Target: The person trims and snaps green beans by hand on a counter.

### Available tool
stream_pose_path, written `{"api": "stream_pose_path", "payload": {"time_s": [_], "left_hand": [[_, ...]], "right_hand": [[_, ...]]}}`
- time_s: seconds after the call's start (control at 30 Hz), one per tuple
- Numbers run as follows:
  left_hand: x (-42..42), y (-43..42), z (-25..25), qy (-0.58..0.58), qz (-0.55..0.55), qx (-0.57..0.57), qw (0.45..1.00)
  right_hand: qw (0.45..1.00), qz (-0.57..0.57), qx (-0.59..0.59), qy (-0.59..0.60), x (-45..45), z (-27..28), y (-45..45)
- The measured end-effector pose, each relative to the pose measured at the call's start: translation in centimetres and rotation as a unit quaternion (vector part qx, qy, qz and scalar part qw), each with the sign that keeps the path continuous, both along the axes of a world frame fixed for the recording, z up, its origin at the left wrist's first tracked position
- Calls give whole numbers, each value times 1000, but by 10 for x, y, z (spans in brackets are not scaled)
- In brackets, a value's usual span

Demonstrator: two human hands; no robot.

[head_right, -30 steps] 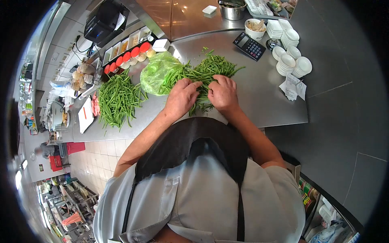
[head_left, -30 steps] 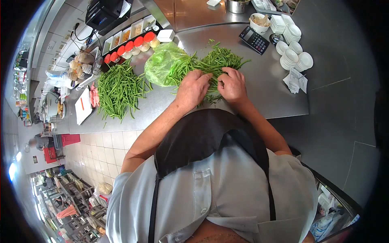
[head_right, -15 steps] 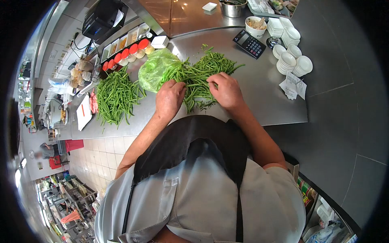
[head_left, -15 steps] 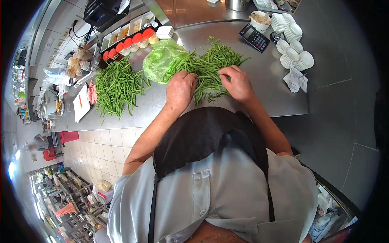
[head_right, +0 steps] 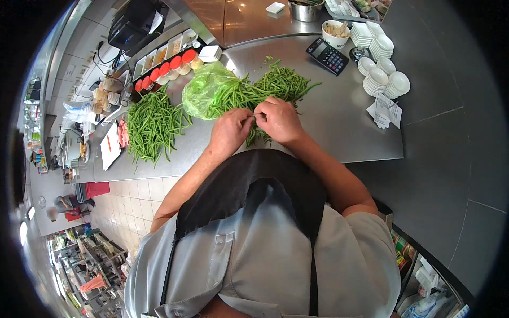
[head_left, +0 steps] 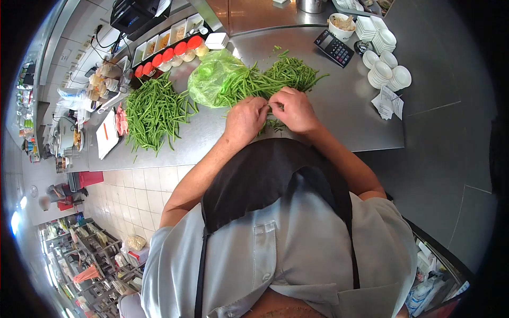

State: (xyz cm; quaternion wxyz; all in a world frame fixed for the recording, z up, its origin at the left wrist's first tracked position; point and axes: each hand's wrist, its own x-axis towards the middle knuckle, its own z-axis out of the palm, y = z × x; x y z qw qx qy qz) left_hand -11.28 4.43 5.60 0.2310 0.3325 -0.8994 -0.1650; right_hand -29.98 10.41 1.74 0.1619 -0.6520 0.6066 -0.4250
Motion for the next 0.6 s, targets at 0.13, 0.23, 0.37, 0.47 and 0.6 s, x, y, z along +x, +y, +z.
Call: {"api": "stream_pose_path", "payload": {"time_s": [0.13,0.23,0.37,0.47,0.6], "left_hand": [[1,3,-5,110,58,313,942],[8,-6,-20,228,88,384,891],[19,-15,-17,348,151,447,810],[20,-15,-18,378,149,459,790],[22,-15,-18,399,138,469,776]], "right_hand": [[952,0,117,-282,6,-17,-5],[952,-21,138,-273,-7,-36,-6],[974,-5,147,-172,-15,-29,6],[965,27,162,-203,-7,-32,5],[966,33,171,-191,-1,-33,4]]}}
